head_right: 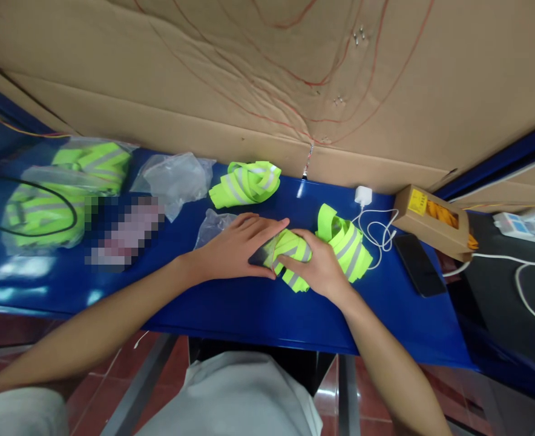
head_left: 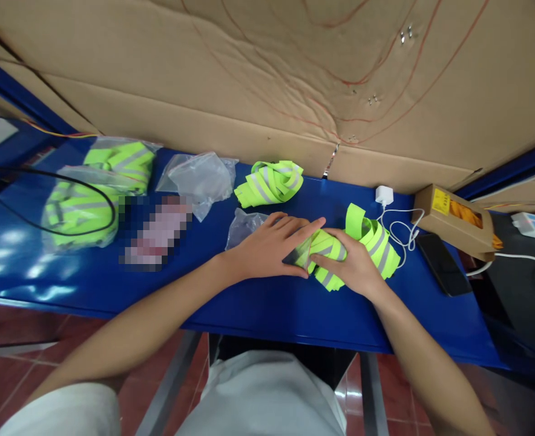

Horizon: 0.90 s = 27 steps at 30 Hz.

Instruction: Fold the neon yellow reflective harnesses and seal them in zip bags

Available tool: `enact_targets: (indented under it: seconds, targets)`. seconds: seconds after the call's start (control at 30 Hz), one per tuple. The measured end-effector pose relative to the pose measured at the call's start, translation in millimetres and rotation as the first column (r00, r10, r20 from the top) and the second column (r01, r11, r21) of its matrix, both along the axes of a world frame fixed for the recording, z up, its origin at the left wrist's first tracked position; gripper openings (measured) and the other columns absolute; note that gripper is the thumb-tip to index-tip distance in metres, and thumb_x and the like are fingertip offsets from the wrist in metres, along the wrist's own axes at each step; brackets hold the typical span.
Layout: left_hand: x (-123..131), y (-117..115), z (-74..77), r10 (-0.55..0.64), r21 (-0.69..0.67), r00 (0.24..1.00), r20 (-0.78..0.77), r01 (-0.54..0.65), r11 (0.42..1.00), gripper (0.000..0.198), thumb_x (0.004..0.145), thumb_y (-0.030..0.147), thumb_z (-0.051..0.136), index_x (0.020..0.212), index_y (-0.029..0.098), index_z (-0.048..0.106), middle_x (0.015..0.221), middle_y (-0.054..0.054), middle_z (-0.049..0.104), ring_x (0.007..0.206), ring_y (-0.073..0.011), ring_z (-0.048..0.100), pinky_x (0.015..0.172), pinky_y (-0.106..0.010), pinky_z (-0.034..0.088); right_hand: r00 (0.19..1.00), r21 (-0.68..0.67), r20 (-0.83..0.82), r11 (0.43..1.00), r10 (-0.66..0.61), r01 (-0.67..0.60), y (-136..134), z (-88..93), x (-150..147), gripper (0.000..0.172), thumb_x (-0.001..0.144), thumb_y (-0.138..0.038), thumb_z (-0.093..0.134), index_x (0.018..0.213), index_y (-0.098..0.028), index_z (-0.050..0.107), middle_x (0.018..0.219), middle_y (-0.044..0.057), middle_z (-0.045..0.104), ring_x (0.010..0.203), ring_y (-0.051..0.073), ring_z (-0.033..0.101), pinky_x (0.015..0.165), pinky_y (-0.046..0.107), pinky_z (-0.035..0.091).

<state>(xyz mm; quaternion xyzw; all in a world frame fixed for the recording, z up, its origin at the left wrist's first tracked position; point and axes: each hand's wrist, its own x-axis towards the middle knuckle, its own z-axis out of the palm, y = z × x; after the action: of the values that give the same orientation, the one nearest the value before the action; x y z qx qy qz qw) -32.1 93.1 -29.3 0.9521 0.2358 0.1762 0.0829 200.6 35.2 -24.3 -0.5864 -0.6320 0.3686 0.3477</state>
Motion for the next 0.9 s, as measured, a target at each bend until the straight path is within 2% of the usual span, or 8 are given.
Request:
enact_targets:
  seconds: [0.1,0.23,0.3,0.43,0.6,0.7,0.8,0.9]
  targets:
    - [3.4,-3.3,-4.6,-0.019,0.021,1.0,-0.014,0.02,1.0,0.116,0.083,0.071,0.07,0.166,0.02,0.007,0.146,-0.018,0.057,0.131,-0.0358,0.055,0.112,-0.048,0.035,0.993,-0.064,-0.016,0.991,0.115,-0.116,-3.4,-0.8,-2.3,0.056,0.079,-0.046,0.083,0.125,-0.025,0.06,0.127,0.005,0.07,0.119,0.029,0.066,0.099,0.042,0.053]
    - [5.6,-8.5,-5.3,-0.056,0.034,0.998,-0.033,0.057,0.998,0.118,0.085,0.067,0.071,0.166,0.019,0.0,0.142,-0.017,0.059,0.128,-0.0338,0.058,0.11,-0.045,0.036,0.981,-0.111,-0.083,0.977,0.174,-0.183,-2.6,-1.0,-1.5,0.051,0.08,-0.046,0.082,0.121,-0.024,0.058,0.127,0.005,0.068,0.12,0.028,0.064,0.101,0.042,0.051]
    - [6.1,-10.7,-3.6,-0.052,0.039,0.998,-0.035,0.053,0.998,0.117,0.086,0.066,0.07,0.166,0.019,-0.002,0.141,-0.017,0.06,0.127,-0.0334,0.059,0.109,-0.045,0.038,0.981,-0.079,-0.103,0.982,0.163,-0.172,-0.8,-1.2,-1.7,0.045,0.08,-0.045,0.082,0.115,-0.025,0.064,0.122,0.005,0.069,0.117,0.028,0.064,0.1,0.042,0.051]
    - [7.6,-13.6,0.4,0.003,0.035,0.999,-0.046,-0.001,0.999,0.117,0.085,0.065,0.072,0.165,0.019,0.0,0.141,-0.017,0.06,0.126,-0.0335,0.06,0.107,-0.045,0.039,0.997,0.026,-0.026,0.997,0.072,-0.071,1.4,-3.5,-3.5,0.039,0.075,-0.038,0.085,0.108,-0.024,0.069,0.111,0.005,0.071,0.105,0.028,0.066,0.095,0.043,0.05]
    - [10.7,-18.1,5.3,-0.059,0.028,0.995,-0.08,0.062,0.998,0.124,0.08,0.064,0.078,0.165,0.021,-0.001,0.138,-0.016,0.06,0.127,-0.0338,0.059,0.108,-0.043,0.039,0.993,-0.091,-0.002,0.989,0.116,-0.115,-1.0,-10.5,-1.9,0.048,0.074,-0.038,0.084,0.111,-0.022,0.059,0.108,0.004,0.069,0.101,0.027,0.066,0.087,0.041,0.053]
    - [10.4,-21.3,8.9,-0.09,0.007,0.99,-0.108,0.092,0.996,0.128,0.075,0.071,0.078,0.165,0.02,0.002,0.136,-0.017,0.059,0.125,-0.0345,0.06,0.107,-0.043,0.04,0.977,-0.079,-0.021,0.974,0.213,-0.214,-2.4,-11.7,0.9,0.047,0.077,-0.041,0.084,0.108,-0.021,0.055,0.107,0.004,0.067,0.1,0.026,0.065,0.086,0.039,0.054]
    - [7.7,-21.1,10.1,-0.065,0.004,0.988,-0.138,0.066,0.998,0.124,0.078,0.07,0.076,0.165,0.02,0.004,0.135,-0.016,0.06,0.122,-0.0338,0.061,0.104,-0.041,0.041,0.946,-0.056,-0.079,0.946,0.316,-0.32,-1.5,-7.0,5.2,0.049,0.082,-0.041,0.081,0.12,-0.022,0.056,0.122,0.005,0.066,0.112,0.026,0.064,0.096,0.04,0.054]
    - [4.5,-16.4,8.4,-0.019,-0.033,0.99,-0.136,0.014,0.999,0.117,0.084,0.069,0.071,0.165,0.022,0.002,0.135,-0.015,0.061,0.121,-0.0318,0.063,0.102,-0.04,0.042,0.906,-0.076,-0.155,0.91,0.394,-0.408,0.9,-0.6,9.9,0.062,0.087,-0.042,0.079,0.14,-0.026,0.053,0.146,0.005,0.059,0.135,0.028,0.056,0.113,0.041,0.047]
